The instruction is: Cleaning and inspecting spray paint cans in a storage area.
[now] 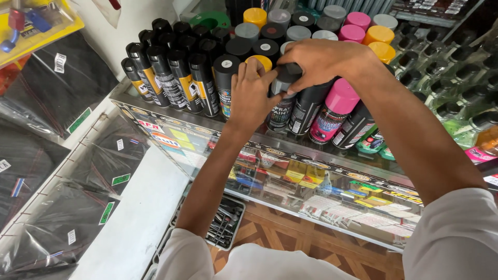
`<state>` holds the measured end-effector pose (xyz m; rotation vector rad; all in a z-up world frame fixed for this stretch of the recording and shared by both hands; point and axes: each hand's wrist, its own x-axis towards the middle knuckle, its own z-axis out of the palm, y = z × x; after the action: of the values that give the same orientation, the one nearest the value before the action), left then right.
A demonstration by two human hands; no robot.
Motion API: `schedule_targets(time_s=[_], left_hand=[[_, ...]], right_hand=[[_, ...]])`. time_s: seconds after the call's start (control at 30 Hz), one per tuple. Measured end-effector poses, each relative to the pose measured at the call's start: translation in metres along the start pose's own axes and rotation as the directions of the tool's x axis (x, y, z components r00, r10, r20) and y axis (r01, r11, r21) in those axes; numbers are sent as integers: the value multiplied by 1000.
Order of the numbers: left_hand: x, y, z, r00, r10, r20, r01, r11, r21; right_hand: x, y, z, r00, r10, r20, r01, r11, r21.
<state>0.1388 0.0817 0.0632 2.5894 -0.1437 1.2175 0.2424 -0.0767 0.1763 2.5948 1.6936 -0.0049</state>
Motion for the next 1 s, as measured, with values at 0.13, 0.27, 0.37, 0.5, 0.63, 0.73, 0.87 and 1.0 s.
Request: schedule_targets(time_s=[0.13, 0.27, 0.37, 0.5, 0.63, 0.73, 0.87, 1.0], left_hand=[[0, -1, 2, 1000, 6, 17, -7, 1000, 16], [1, 4, -4, 998, 21, 51, -22, 1000, 7], [6, 12, -10, 998, 64, 5, -64, 998, 22], [9, 10, -4, 992, 117, 41, -117, 993, -2], [8, 8, -2, 979, 177, 96, -184, 980, 71], [8, 7, -2, 979, 183, 91, -190, 978, 87], [5, 2, 5, 979, 187, 86, -193, 978, 73], [2, 8, 5, 984, 166, 60, -170, 982, 80]], right_hand=[[-5, 15, -15, 996, 14, -89, -9, 998, 57], [-3, 53, -17, 910, 62, -410, -35, 997, 74], [5, 54, -12, 952, 109, -287, -93, 993, 70], [25, 51, 3, 955, 270, -121, -273, 962, -12], [33, 34, -3, 894, 435, 104, -437, 899, 0], [37, 44, 3, 902, 413, 123, -419, 908, 21], [45, 67, 20, 940, 321, 113, -327, 944, 38], [35, 50, 11, 933, 347, 98, -352, 935, 42]])
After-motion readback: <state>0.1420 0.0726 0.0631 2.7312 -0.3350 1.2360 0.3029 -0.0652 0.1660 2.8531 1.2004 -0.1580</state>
